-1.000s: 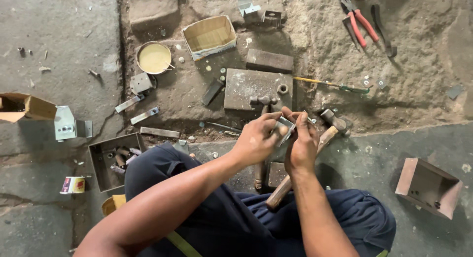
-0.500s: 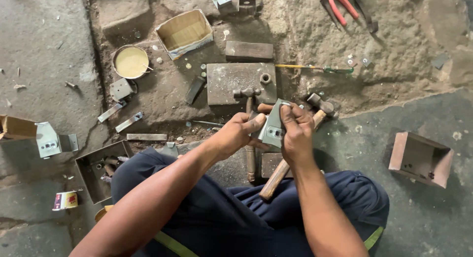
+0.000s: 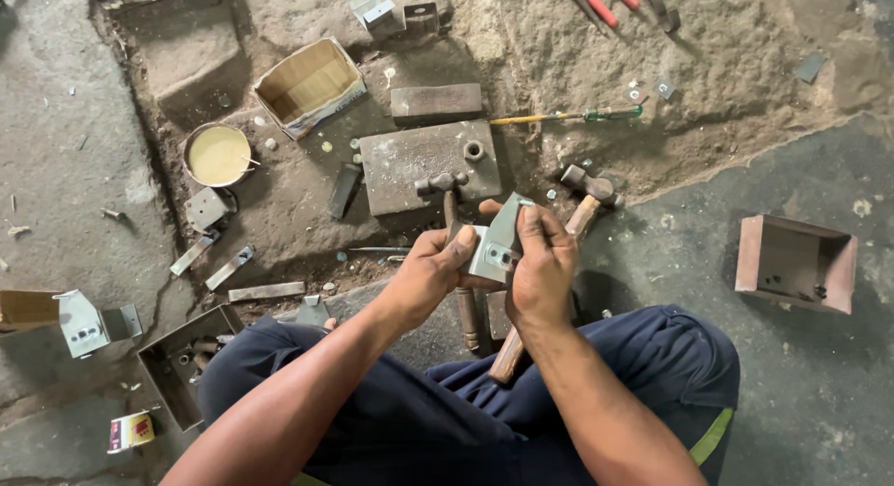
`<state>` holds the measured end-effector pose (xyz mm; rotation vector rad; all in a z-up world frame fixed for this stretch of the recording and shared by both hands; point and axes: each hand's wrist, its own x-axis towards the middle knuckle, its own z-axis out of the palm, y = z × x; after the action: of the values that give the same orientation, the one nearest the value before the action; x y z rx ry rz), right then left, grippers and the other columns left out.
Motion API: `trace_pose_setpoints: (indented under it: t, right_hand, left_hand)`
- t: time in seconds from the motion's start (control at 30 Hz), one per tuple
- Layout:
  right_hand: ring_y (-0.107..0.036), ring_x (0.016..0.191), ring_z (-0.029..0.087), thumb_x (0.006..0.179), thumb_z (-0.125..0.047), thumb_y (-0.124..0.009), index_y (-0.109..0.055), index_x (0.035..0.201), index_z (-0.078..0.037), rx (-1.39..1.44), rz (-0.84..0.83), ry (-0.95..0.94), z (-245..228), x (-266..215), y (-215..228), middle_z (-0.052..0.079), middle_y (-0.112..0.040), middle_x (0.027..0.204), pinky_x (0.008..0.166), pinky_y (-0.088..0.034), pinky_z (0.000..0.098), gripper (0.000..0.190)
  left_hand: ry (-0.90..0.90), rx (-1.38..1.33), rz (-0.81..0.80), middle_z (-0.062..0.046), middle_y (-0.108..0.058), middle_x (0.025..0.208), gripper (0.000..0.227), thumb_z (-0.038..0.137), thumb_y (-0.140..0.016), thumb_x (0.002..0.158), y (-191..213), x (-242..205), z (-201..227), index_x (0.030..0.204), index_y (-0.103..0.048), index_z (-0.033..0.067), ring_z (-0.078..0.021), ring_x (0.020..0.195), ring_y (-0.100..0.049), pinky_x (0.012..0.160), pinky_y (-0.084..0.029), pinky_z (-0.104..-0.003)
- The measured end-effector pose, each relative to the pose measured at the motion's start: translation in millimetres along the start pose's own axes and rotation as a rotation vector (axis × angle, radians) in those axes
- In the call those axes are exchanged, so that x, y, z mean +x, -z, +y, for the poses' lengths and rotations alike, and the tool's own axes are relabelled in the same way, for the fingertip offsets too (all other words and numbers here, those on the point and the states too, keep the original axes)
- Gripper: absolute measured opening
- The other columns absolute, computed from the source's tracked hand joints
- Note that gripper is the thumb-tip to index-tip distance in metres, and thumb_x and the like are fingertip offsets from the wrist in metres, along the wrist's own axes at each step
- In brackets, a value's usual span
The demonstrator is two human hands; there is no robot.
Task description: The person sits on the floor and uses a hammer and punch to shape and assemble small metal components on a metal block. They repeatedly strike the metal piece, adjust its position, and inspect the fit of the parts.
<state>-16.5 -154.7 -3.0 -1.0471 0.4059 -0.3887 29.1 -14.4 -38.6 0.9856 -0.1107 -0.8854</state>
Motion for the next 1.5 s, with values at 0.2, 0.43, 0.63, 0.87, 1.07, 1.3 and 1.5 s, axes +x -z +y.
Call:
trace_pose_setpoints:
  t: [0.2,0.43,0.63,0.87,1.07,1.3,1.5]
  right_hand:
    - [-0.071,0.085,0.016,0.109,-0.022,-0.052,-0.073,0.106,-0.002,-0.025,-0.079,-0.067,-10,7,3,0.014,-0.077,0.108,0.077,-0.059,0.0308,0.029]
    - [-0.072,0.107,0.023,0.109,-0.03,-0.046,-0.062,0.121,-0.003,0.13,-0.012,-0.084,-20,40,29,0.014,-0.075,0.117,0.093,-0.052,0.0355,0.034]
    - [-0.07,0.109,0.02,0.109,-0.023,-0.051,-0.065,0.121,-0.002,-0.06,-0.049,0.083,-12,25,22,0.013,-0.073,0.119,0.093,-0.053,0.0339,0.029]
    - [-0.072,0.1,0.016,0.103,-0.021,-0.053,-0.068,0.12,-0.001,0.12,-0.256,-0.073,-16,9,20,0.01,-0.076,0.111,0.092,-0.056,0.0302,0.03]
    - [-0.057,0.085,0.009,0.111,-0.013,-0.067,-0.074,0.109,0.003,0.131,-0.129,0.048,18,11,36,0.003,-0.067,0.093,0.081,-0.046,0.025,0.017]
    - [-0.058,0.077,0.007,0.105,-0.017,-0.062,-0.076,0.1,0.0,-0.159,-0.023,0.065,0,-1,23,0.0,-0.069,0.084,0.071,-0.046,0.0228,0.022]
    - [-0.062,0.087,0.011,0.108,-0.017,-0.058,-0.071,0.112,0.001,-0.066,-0.074,0.045,-1,6,21,0.005,-0.07,0.098,0.077,-0.049,0.0241,0.022]
  left_hand:
    - [0.018,0.034,0.015,-0.014,-0.074,0.111,0.048,0.036,-0.045,0.109,2,2,4,0.119,-0.064,-0.0063,-0.0235,0.101,-0.074,0.095,-0.063,-0.043]
    - [-0.108,-0.091,-0.017,-0.015,-0.072,0.117,0.045,0.034,-0.046,0.109,10,-2,24,0.124,-0.063,-0.0051,-0.0245,0.109,-0.071,0.102,-0.057,-0.048]
    - [-0.129,-0.044,0.002,-0.014,-0.071,0.116,0.044,0.032,-0.049,0.11,16,2,17,0.125,-0.062,-0.0065,-0.0233,0.106,-0.071,0.099,-0.058,-0.049]
    - [-0.014,-0.095,-0.073,-0.015,-0.071,0.112,0.045,0.036,-0.046,0.11,17,2,15,0.123,-0.062,-0.005,-0.0251,0.1,-0.073,0.092,-0.061,-0.049]
    - [0.071,-0.029,-0.12,-0.017,-0.072,0.109,0.048,0.037,-0.044,0.11,11,-1,16,0.124,-0.062,-0.0055,-0.026,0.097,-0.073,0.086,-0.062,-0.049]
    - [0.122,-0.024,-0.114,-0.016,-0.072,0.111,0.049,0.038,-0.042,0.109,5,-4,19,0.124,-0.061,-0.005,-0.0263,0.101,-0.073,0.089,-0.063,-0.051]
    - [0.082,-0.023,-0.056,-0.014,-0.073,0.107,0.046,0.037,-0.045,0.108,11,5,6,0.12,-0.064,-0.0041,-0.0252,0.097,-0.073,0.087,-0.063,-0.047]
